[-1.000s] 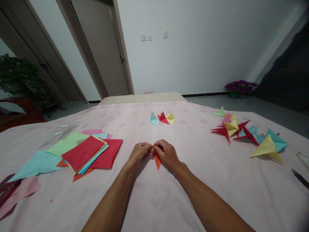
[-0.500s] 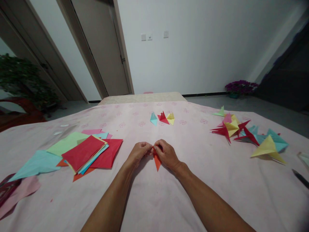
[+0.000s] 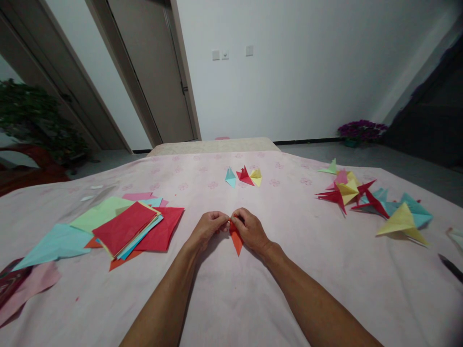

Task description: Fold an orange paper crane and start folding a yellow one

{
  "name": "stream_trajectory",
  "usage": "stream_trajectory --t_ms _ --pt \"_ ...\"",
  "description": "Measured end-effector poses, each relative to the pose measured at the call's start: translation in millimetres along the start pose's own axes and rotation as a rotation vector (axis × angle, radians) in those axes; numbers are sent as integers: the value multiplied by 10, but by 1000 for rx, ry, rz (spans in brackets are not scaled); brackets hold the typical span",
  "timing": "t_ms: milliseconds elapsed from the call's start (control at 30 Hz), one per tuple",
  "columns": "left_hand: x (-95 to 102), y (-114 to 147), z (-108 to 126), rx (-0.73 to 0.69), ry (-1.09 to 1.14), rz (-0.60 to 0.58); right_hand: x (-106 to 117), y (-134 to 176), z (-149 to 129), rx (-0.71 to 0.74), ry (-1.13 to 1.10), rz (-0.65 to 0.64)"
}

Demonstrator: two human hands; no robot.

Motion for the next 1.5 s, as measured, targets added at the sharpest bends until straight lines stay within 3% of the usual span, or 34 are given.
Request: stream_trajectory --t_ms 267,867,1500 --pt "45 -45 -81 123 50 43 38 13 -87 30 -28 45" --pt "56 -20 -74 164 41 49 51 57 -186 184 150 30" --pt "72 -54 -154 209 72 56 41 71 -167 240 166 75"
Point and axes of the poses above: each hand's wrist, its own y-axis away from the middle knuckle, its own x-axis out of the back of the hand, z = x × y, the point moved 3 cm from there along -y, towards the middle knuckle, and after that the axes turned 2 degrees about y, right-handed, at the moved point
